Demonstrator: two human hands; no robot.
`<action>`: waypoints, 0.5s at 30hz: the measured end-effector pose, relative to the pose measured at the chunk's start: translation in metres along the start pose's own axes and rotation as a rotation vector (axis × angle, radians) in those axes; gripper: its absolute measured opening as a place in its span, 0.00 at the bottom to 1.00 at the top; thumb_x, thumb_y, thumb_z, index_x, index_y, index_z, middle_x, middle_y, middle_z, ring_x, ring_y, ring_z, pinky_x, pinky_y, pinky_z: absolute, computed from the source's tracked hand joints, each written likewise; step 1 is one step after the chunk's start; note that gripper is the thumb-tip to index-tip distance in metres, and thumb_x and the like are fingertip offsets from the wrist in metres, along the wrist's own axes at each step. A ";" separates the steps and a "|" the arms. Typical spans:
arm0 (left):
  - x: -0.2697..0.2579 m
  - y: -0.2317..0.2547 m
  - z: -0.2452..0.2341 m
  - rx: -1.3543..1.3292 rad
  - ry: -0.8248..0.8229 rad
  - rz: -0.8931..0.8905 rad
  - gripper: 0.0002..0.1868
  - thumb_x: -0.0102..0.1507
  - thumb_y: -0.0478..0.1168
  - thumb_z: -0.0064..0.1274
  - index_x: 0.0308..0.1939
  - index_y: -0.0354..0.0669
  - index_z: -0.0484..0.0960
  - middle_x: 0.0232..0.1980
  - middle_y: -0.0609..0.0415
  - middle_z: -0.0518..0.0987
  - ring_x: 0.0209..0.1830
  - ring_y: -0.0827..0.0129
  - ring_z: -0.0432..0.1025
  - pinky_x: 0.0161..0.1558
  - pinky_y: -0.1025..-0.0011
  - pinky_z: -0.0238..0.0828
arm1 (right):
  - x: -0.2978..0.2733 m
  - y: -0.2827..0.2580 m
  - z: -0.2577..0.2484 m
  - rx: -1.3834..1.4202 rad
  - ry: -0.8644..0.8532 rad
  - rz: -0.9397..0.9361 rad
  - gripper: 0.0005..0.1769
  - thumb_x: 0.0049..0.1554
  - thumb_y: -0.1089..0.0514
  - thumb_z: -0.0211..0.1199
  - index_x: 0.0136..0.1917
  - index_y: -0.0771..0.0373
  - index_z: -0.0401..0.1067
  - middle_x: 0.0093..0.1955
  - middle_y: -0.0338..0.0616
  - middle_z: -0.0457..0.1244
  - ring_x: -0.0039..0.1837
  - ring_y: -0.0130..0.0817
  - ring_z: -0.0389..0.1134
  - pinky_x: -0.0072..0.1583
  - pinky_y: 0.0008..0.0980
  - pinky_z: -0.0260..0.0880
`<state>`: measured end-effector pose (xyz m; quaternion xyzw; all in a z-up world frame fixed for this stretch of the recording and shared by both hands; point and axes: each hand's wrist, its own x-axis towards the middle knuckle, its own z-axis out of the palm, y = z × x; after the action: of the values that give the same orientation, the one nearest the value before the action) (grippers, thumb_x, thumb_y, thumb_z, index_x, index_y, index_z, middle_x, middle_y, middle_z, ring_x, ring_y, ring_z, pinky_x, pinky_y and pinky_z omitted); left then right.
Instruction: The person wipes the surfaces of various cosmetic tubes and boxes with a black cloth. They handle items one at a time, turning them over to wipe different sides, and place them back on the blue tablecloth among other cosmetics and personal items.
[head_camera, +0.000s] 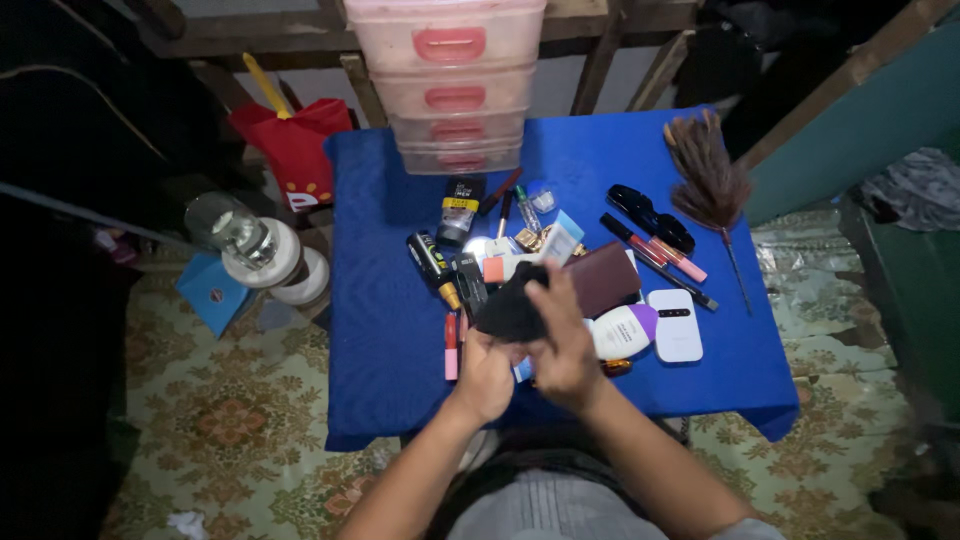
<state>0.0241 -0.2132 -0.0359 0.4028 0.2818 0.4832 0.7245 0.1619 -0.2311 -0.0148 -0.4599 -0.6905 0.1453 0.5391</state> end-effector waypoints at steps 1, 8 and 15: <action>0.000 0.001 -0.001 0.015 -0.023 0.002 0.15 0.70 0.34 0.40 0.60 0.40 0.75 0.37 0.63 0.71 0.31 0.82 0.60 0.32 0.80 0.56 | 0.005 0.003 -0.002 0.047 0.051 0.084 0.34 0.57 0.66 0.54 0.77 0.67 0.58 0.83 0.67 0.48 0.85 0.60 0.50 0.82 0.48 0.49; 0.001 0.013 -0.008 0.009 -0.071 0.069 0.14 0.68 0.33 0.39 0.56 0.36 0.75 0.35 0.63 0.71 0.29 0.82 0.60 0.32 0.79 0.58 | 0.009 -0.002 0.003 -0.157 -0.012 -0.232 0.36 0.53 0.67 0.61 0.74 0.70 0.59 0.79 0.68 0.47 0.82 0.63 0.48 0.80 0.52 0.44; 0.003 0.023 -0.006 0.191 -0.082 0.033 0.16 0.74 0.39 0.43 0.61 0.29 0.74 0.33 0.64 0.66 0.30 0.82 0.58 0.32 0.79 0.56 | 0.029 0.003 -0.008 0.019 0.108 0.023 0.34 0.55 0.71 0.56 0.76 0.70 0.59 0.81 0.63 0.52 0.83 0.56 0.51 0.81 0.51 0.47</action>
<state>0.0095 -0.2037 -0.0193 0.4940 0.2902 0.4492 0.6856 0.1708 -0.2092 0.0035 -0.4699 -0.6536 0.1332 0.5781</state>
